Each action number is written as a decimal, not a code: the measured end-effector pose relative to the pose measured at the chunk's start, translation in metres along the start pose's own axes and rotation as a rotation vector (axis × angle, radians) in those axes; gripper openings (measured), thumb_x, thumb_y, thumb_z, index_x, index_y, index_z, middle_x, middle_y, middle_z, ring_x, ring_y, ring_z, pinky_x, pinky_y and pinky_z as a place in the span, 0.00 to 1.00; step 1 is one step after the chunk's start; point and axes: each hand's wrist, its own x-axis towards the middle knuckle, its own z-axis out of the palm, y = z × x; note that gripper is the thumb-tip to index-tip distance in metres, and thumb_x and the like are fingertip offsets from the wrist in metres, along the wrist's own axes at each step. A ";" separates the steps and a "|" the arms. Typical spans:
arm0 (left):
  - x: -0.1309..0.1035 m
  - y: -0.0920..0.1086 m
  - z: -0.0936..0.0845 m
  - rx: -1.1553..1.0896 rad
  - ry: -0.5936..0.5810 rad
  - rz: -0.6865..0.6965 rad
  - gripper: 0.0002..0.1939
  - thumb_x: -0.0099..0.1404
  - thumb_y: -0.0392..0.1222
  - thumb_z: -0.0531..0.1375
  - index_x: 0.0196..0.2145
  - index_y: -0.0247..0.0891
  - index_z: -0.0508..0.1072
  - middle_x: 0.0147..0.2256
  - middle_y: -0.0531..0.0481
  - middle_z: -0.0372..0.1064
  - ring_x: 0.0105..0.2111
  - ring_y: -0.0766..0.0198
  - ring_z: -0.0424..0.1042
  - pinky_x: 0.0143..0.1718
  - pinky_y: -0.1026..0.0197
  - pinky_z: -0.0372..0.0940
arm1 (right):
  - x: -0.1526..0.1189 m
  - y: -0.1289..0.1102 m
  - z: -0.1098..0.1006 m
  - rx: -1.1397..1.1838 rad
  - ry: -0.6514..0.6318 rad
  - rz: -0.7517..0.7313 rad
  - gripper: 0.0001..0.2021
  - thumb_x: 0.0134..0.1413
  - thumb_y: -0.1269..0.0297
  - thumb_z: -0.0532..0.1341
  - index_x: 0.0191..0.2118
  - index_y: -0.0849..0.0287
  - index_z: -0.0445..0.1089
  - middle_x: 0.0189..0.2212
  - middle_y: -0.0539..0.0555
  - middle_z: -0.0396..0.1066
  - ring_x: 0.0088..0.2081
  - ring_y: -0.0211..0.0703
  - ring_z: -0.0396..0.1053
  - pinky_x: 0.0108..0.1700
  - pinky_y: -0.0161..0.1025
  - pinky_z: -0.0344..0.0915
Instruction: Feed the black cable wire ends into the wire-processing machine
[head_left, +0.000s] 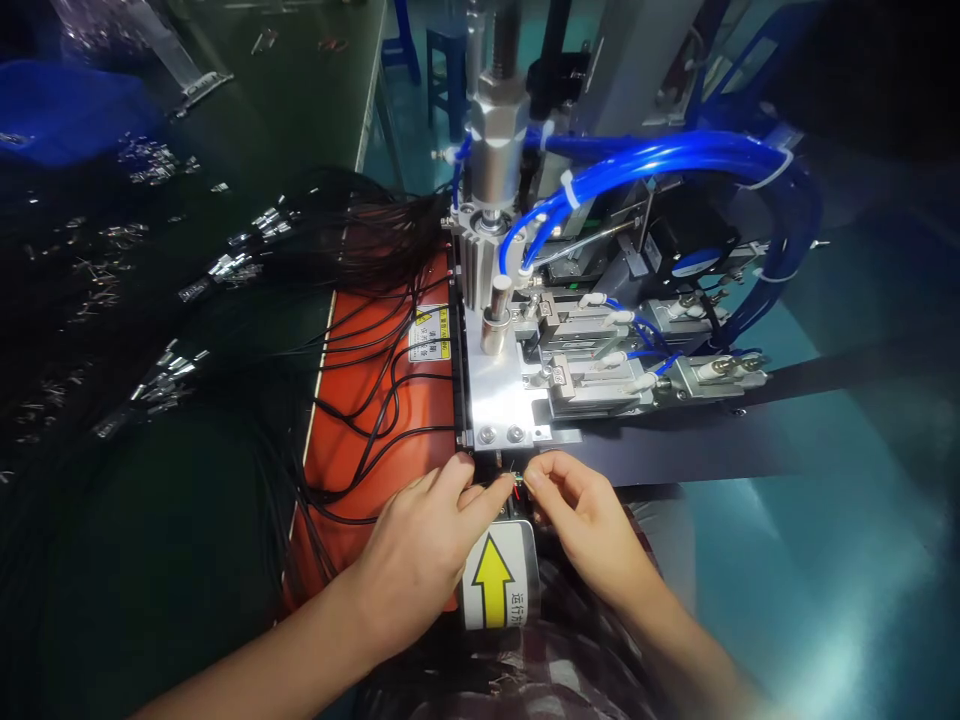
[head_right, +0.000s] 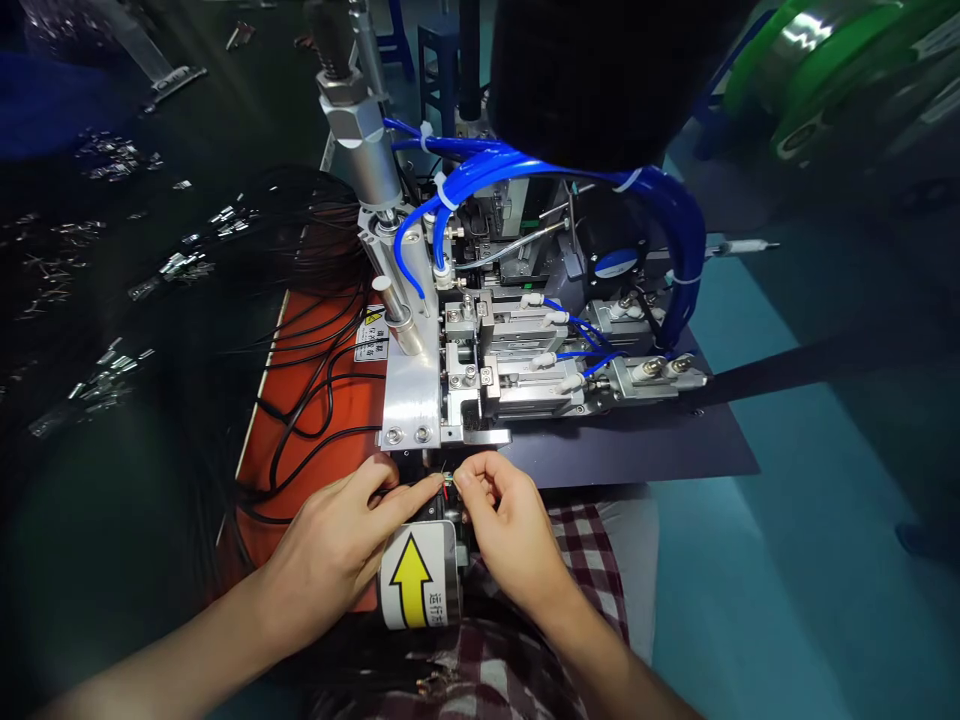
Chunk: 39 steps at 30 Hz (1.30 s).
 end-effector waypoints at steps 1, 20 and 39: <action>0.000 0.000 0.000 -0.002 0.003 0.000 0.20 0.63 0.28 0.48 0.52 0.34 0.66 0.31 0.45 0.60 0.27 0.58 0.67 0.24 0.57 0.68 | 0.000 0.000 0.000 -0.008 -0.001 -0.008 0.12 0.57 0.57 0.56 0.28 0.58 0.62 0.22 0.47 0.58 0.24 0.38 0.55 0.26 0.35 0.55; 0.000 0.000 -0.002 0.028 -0.011 -0.005 0.19 0.65 0.30 0.48 0.52 0.35 0.66 0.31 0.47 0.61 0.26 0.59 0.67 0.23 0.59 0.67 | 0.002 -0.003 -0.002 -0.078 -0.029 -0.041 0.11 0.58 0.59 0.55 0.28 0.58 0.61 0.23 0.47 0.56 0.26 0.39 0.55 0.28 0.36 0.55; 0.000 0.002 -0.003 0.047 -0.028 -0.008 0.20 0.63 0.28 0.50 0.52 0.36 0.65 0.31 0.47 0.61 0.26 0.60 0.66 0.24 0.59 0.67 | 0.006 -0.010 -0.003 0.079 -0.112 0.090 0.14 0.54 0.57 0.57 0.22 0.58 0.61 0.17 0.44 0.57 0.20 0.35 0.54 0.23 0.34 0.52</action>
